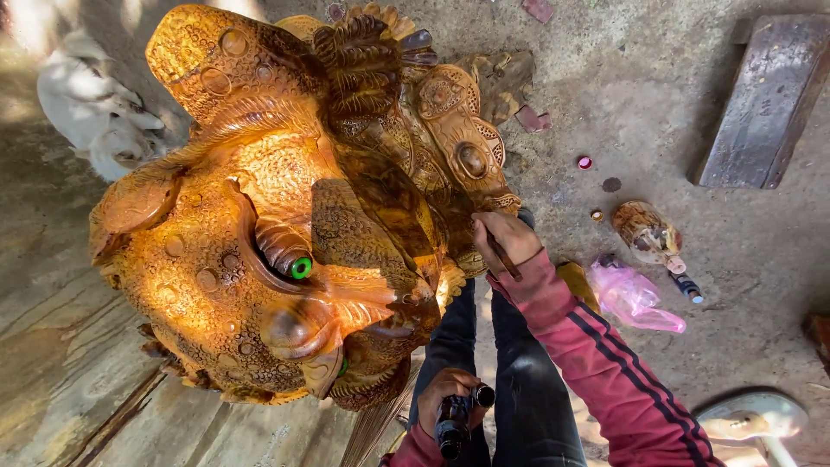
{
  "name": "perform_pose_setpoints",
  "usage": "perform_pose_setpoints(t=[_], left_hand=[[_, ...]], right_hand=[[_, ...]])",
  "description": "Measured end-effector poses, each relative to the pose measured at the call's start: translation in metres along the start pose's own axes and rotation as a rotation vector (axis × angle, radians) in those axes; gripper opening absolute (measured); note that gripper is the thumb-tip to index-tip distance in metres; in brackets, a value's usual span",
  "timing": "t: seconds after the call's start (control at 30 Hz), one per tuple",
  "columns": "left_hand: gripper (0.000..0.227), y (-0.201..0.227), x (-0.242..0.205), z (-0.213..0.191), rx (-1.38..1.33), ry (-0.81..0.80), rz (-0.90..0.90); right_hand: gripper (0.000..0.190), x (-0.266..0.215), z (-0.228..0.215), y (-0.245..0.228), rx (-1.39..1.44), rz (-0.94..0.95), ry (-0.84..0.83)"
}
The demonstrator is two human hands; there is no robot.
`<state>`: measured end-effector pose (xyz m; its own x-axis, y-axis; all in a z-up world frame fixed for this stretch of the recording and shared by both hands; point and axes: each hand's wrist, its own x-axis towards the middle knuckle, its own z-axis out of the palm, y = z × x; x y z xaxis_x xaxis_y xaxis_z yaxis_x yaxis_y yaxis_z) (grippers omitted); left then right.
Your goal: Applying a dark stain or paint to a large, detailed wooden toad sculpture using a brush.
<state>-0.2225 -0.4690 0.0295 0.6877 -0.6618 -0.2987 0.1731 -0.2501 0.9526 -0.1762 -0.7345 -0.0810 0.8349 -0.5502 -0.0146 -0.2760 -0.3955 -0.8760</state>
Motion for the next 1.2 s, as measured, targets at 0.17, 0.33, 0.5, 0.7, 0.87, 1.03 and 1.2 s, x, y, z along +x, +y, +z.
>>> perform_pose_setpoints(t=[0.17, 0.33, 0.5, 0.7, 0.87, 1.03, 1.2], left_hand=[[0.039, 0.005, 0.003, 0.006, 0.044, 0.024, 0.025], [0.037, -0.008, -0.008, 0.001, -0.002, 0.017, -0.012], [0.035, -0.002, -0.007, 0.003, -0.024, 0.036, -0.018], [0.038, -0.010, -0.014, 0.001, -0.044, 0.027, 0.001], [0.036, -0.007, -0.015, 0.002, 0.016, 0.023, -0.001], [0.033, -0.010, -0.016, 0.002, 0.020, 0.013, -0.004], [0.035, -0.010, -0.012, 0.004, 0.026, 0.017, 0.008]], right_hand=[[0.020, 0.029, 0.029, 0.019, -0.017, -0.089, 0.036], [0.014, 0.052, 0.010, -0.022, -0.010, -0.050, -0.084], [0.041, -0.022, 0.025, -0.003, -0.345, -0.035, -0.246], [0.015, 0.019, 0.026, 0.013, -0.023, -0.215, -0.074], [0.016, 0.029, 0.032, 0.013, -0.033, -0.013, -0.054], [0.024, 0.044, 0.012, 0.006, -0.062, 0.036, -0.145], [0.025, 0.089, 0.030, 0.014, 0.039, -0.129, -0.070]])
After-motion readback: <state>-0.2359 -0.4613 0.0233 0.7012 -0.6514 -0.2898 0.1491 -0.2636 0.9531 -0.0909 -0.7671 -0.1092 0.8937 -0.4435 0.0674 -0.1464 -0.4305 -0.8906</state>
